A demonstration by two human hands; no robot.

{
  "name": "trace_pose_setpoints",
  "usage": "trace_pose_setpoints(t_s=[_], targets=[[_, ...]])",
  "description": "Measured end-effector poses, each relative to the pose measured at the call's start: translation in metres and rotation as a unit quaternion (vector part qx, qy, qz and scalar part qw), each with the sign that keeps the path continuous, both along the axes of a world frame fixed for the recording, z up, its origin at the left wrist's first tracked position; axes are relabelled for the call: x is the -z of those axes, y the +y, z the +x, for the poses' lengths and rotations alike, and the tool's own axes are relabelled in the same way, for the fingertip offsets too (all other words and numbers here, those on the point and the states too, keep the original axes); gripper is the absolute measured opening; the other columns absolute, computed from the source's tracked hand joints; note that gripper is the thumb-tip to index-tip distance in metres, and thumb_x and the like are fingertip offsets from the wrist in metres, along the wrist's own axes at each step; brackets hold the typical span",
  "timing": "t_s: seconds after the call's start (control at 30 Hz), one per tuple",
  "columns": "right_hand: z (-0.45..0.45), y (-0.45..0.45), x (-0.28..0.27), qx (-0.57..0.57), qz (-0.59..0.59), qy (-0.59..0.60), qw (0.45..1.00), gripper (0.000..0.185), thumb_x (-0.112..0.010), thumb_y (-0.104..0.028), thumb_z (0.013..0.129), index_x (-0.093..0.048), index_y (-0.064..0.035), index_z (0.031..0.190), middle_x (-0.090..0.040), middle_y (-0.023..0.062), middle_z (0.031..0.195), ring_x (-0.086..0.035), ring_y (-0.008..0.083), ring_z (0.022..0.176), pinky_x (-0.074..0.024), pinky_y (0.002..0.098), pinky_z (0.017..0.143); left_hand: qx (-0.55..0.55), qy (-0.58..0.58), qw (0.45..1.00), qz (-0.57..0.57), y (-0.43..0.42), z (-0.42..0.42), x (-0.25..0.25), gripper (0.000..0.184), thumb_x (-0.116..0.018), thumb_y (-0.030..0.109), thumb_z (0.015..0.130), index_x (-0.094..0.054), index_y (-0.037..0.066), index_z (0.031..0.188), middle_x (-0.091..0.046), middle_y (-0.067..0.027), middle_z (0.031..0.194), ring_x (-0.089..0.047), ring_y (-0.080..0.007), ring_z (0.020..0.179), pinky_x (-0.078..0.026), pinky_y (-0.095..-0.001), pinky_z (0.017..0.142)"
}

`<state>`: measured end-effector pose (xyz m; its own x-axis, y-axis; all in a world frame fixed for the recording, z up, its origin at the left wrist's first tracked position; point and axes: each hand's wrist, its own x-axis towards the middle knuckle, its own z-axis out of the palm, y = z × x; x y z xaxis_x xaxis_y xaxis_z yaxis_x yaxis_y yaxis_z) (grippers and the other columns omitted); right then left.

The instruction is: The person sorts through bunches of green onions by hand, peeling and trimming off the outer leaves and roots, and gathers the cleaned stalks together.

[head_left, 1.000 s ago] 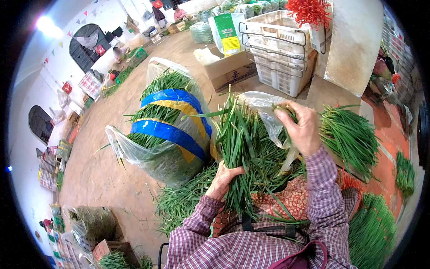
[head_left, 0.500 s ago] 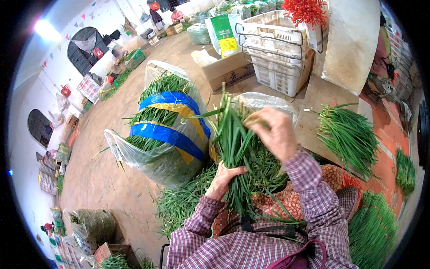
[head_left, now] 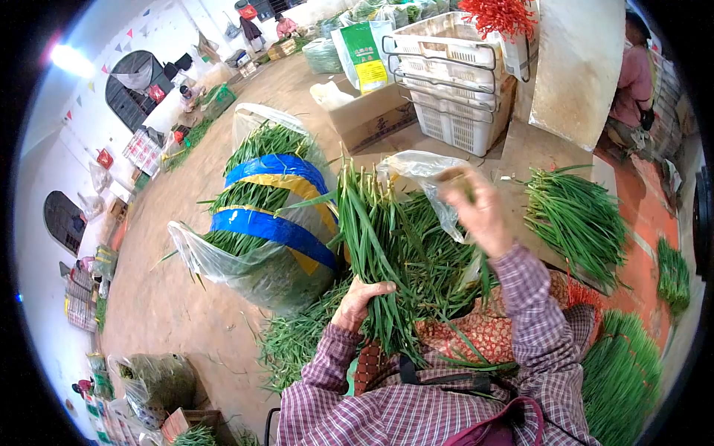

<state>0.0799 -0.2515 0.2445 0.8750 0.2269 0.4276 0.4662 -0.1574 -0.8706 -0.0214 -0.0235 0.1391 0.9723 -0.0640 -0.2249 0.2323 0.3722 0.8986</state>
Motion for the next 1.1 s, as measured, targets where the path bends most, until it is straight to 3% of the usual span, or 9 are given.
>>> trace_pose_setpoints(t_s=[0.03,0.1,0.3,0.43,0.53,0.7,0.9,0.97,1.1], targets=[[0.003,0.012,0.01,-0.032,-0.017,0.012,0.999,0.035,-0.066,-0.035,0.083,-0.059,-0.0086,0.104,-0.066,0.0079,0.095,-0.064,0.0166,0.083,-0.0544,0.0367,0.072,-0.001,-0.004,1.0,0.006,0.0,-0.001,0.0,0.053,-0.074,0.003,0.066,-0.053,0.003,0.115,-0.063,-0.0063,0.097,-0.062,-0.0176,0.085,-0.05,-0.0317,0.077],[0.0,0.026,0.018,-0.017,-0.028,-0.071,0.997,0.04,-0.07,-0.033,0.079,-0.059,-0.0033,0.103,-0.067,0.0139,0.092,-0.066,0.0215,0.08,-0.0538,0.0353,0.07,-0.002,-0.006,1.0,0.014,-0.002,-0.003,-0.003,0.052,-0.074,0.003,0.066,-0.053,0.003,0.114,-0.063,-0.0063,0.098,-0.061,-0.0177,0.086,-0.05,-0.0316,0.078],[0.0,0.031,0.013,-0.006,-0.082,-0.102,0.991,0.032,-0.071,-0.023,0.078,-0.062,0.0026,0.095,-0.065,0.0207,0.079,-0.066,0.0286,0.071,-0.0504,0.0344,0.061,0.001,0.006,1.0,0.007,-0.002,-0.004,0.001,0.049,-0.071,0.0,0.07,-0.053,0.002,0.115,-0.064,-0.0071,0.1,-0.062,-0.0177,0.087,-0.049,-0.0311,0.08],[0.003,0.025,0.016,0.011,-0.085,-0.134,0.987,0.024,-0.07,-0.016,0.078,-0.062,0.0023,0.091,-0.065,0.0187,0.08,-0.065,0.0293,0.069,-0.0502,0.0357,0.061,-0.002,0.024,0.999,-0.037,0.002,-0.005,0.006,0.047,-0.069,-0.001,0.071,-0.054,0.002,0.114,-0.064,-0.0082,0.1,-0.063,-0.0178,0.086,-0.05,-0.0305,0.079],[0.009,0.02,0.015,0.044,-0.125,-0.192,0.972,0.017,-0.069,-0.014,0.077,-0.063,-0.0017,0.088,-0.065,0.0133,0.078,-0.064,0.0243,0.064,-0.0519,0.0335,0.059,-0.002,0.029,0.998,-0.063,0.004,-0.007,0.004,0.043,-0.068,-0.002,0.071,-0.054,0.002,0.112,-0.065,-0.0076,0.094,-0.063,-0.0179,0.083,-0.051,-0.0301,0.076],[0.035,-0.006,0.012,0.208,-0.186,-0.206,0.938,0.011,-0.069,-0.014,0.077,-0.065,-0.0097,0.086,-0.066,0.0039,0.08,-0.063,0.013,0.066,-0.0549,0.0278,0.057,-0.014,0.03,0.999,-0.015,0.007,-0.012,0.001,0.037,-0.069,0.001,0.071,-0.057,0.002,0.106,-0.064,-0.0064,0.091,-0.062,-0.017,0.08,-0.051,-0.029,0.074],[0.012,-0.008,-0.006,0.168,-0.197,-0.206,0.944,0.027,-0.075,-0.019,0.071,-0.066,-0.0103,0.095,-0.065,0.0038,0.086,-0.064,0.0161,0.07,-0.0547,0.0283,0.06,-0.022,0.024,0.999,0.008,0.002,-0.013,-0.006,0.033,-0.069,0.003,0.071,-0.059,0.002,0.103,-0.064,-0.005,0.09,-0.062,-0.0156,0.078,-0.05,-0.0287,0.073],[0.003,0.004,-0.01,0.084,-0.144,-0.228,0.959,0.028,-0.076,-0.021,0.07,-0.065,-0.0099,0.094,-0.065,0.004,0.087,-0.065,0.0173,0.071,-0.055,0.0285,0.064,-0.025,0.032,0.998,0.044,-0.002,-0.012,-0.013,0.033,-0.069,0.002,0.07,-0.06,0.002,0.101,-0.065,-0.0052,0.09,-0.062,-0.0153,0.079,-0.05,-0.0285,0.072],[-0.008,0.015,-0.012,0.08,-0.14,-0.244,0.956,0.028,-0.072,-0.029,0.075,-0.06,-0.0055,0.084,-0.062,0.0101,0.076,-0.064,0.0225,0.066,-0.0509,0.0356,0.054,-0.014,0.021,0.997,0.073,-0.004,-0.011,-0.016,0.033,-0.07,0.002,0.069,-0.061,0.002,0.101,-0.065,-0.0057,0.091,-0.062,-0.0147,0.079,-0.05,-0.028,0.071]])
